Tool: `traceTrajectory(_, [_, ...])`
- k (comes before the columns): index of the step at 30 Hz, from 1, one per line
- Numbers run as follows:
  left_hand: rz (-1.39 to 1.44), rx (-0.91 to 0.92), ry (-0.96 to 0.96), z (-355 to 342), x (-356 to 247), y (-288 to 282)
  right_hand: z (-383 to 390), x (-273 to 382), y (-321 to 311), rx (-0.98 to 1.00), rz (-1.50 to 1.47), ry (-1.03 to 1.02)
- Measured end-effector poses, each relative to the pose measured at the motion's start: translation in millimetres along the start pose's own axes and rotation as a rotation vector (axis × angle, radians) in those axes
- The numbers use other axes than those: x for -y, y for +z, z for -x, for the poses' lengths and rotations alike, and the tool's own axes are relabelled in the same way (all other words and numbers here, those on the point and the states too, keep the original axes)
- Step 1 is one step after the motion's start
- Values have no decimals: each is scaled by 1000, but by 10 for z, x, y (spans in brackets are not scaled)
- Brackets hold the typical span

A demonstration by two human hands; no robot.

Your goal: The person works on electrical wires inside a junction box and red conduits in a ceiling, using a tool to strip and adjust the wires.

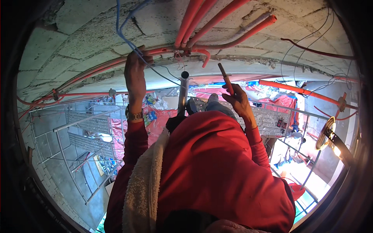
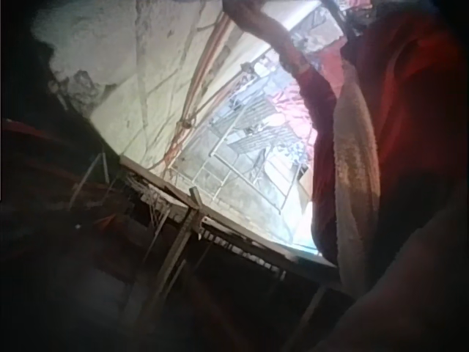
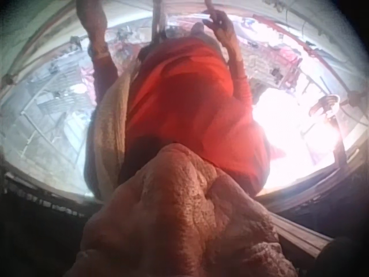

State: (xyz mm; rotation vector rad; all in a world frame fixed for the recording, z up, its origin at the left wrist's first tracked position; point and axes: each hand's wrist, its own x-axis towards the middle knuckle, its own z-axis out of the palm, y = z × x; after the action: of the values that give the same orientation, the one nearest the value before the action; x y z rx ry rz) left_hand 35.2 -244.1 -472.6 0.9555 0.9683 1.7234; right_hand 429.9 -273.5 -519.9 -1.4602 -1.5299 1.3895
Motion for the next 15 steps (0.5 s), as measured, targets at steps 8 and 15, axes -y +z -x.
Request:
traceTrajectory(8, [-474, -50, 80, -25, -98, 203, -31, 21, -32, 36, 59, 2])
traceTrajectory(15, [-538, 136, -39, -195, -512, 23, -78, 162, -88, 35, -11, -103])
